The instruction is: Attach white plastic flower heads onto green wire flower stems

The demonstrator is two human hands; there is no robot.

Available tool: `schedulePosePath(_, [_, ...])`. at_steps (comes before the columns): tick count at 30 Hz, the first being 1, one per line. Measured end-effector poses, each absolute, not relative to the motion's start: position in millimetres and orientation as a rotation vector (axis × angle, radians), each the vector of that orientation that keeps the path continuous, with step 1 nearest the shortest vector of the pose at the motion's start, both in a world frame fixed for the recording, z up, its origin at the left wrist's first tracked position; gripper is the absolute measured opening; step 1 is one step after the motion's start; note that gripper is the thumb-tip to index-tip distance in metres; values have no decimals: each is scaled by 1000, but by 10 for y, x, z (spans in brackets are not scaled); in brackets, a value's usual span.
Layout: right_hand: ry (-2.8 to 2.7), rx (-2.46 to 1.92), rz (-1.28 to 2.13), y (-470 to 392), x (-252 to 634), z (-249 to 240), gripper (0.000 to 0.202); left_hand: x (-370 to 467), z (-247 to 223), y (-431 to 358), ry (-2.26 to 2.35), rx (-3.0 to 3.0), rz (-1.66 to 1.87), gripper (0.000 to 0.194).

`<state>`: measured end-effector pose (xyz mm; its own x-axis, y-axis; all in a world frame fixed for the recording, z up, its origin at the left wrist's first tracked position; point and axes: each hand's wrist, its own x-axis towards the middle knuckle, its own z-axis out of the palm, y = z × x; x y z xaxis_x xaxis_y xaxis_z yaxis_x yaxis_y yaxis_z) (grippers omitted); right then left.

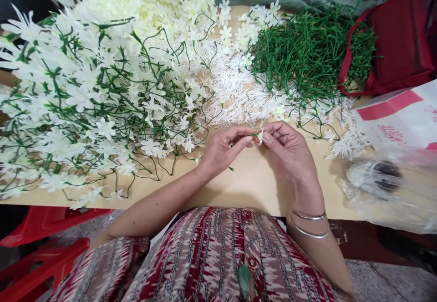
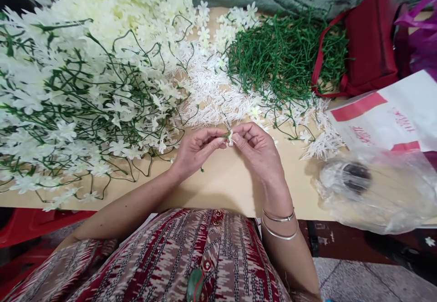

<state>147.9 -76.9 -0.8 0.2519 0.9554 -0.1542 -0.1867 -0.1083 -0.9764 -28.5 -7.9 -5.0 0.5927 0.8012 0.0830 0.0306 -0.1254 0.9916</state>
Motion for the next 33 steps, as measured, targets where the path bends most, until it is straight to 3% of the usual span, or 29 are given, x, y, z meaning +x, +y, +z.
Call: schedulePosePath(33, [-820, -1398, 1093, -739, 1435, 60, 28, -300, 60, -104, 770, 1697, 775, 18])
